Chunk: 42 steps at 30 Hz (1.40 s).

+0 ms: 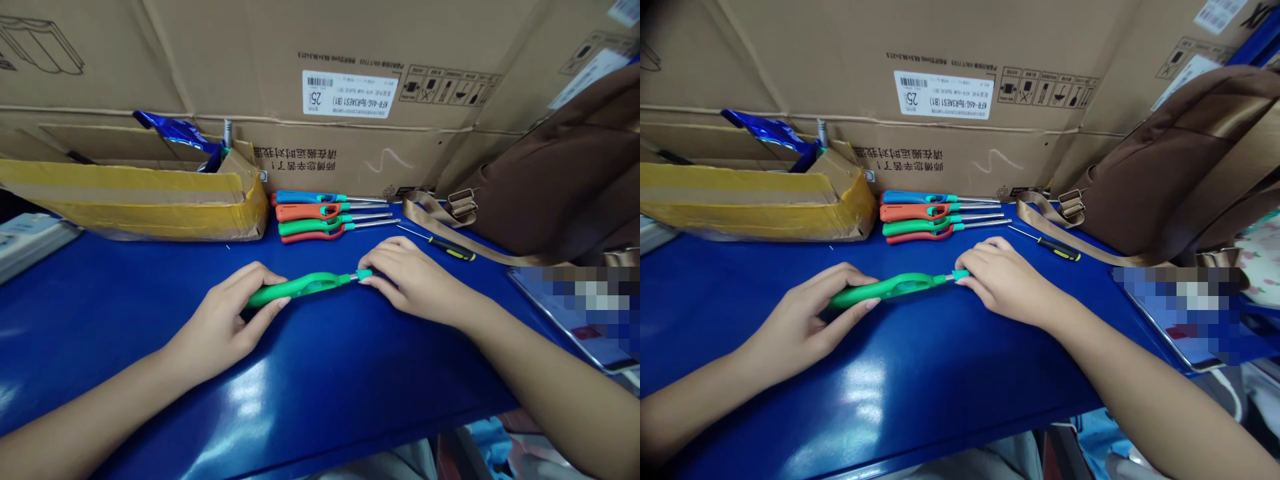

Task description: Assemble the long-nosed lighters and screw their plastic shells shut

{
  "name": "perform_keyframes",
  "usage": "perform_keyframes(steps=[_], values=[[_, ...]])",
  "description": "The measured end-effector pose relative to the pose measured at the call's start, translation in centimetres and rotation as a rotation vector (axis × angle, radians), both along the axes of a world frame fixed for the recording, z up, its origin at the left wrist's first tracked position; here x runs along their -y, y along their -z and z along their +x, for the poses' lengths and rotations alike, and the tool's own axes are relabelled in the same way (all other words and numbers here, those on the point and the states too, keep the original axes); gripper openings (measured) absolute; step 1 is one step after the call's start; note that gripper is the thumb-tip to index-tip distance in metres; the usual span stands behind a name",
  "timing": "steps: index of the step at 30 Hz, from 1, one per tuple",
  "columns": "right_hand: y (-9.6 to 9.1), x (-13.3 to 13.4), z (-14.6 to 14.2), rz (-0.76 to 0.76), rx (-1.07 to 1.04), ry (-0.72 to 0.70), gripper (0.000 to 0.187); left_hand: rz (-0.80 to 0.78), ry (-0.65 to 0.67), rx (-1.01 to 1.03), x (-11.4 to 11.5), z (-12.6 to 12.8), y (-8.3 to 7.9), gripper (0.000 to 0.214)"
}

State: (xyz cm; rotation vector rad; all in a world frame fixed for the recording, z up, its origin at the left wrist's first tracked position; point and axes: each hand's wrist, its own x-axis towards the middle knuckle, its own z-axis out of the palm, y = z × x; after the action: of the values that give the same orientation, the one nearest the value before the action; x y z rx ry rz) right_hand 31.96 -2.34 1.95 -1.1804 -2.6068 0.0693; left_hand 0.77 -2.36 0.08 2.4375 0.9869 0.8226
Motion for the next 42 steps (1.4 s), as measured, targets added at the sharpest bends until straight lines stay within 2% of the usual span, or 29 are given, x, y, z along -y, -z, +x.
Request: perform_keyframes(steps=[6,13,18,24,31,34,37,42], values=[[0.7,0.6,-1.2,0.000,-0.076,-0.123,0.017,-0.087,0.069,-0.018,0.9,0.5,0.3,0.013],[0.4,0.6,-1.0,0.016,-0.063,-0.108,0.024,0.098,0.108,-0.016,0.8,0.2,0.9,0.027],[0.7,0.5,-1.1,-0.001,-0.006,-0.135,0.025,0.135,0.108,-0.017,1.0,0.2,0.8,0.028],[1.2,1.1,-1.5,0.068,0.003,-0.158,0.027,0.037,0.132,0.011,1.4,0.3,0.8,0.025],[1.6,1.4,-1.6,0.154,-0.020,-0.209,0.026,-0.139,0.083,0.062,1.6,0.9,0.4,0.008],[1.7,1.5,-1.7,0.189,-0.009,-0.212,0.026,-0.164,0.092,0.064,1.7,1.0,0.4,0.006],[1.6,1.7,-1.8,0.223,0.044,-0.220,0.026,-0.096,0.127,0.042,2.0,0.8,0.4,0.012],[1.6,2.0,-1.9,0.194,0.101,-0.225,0.025,0.123,0.183,-0.015,2.7,0.7,0.7,0.023]])
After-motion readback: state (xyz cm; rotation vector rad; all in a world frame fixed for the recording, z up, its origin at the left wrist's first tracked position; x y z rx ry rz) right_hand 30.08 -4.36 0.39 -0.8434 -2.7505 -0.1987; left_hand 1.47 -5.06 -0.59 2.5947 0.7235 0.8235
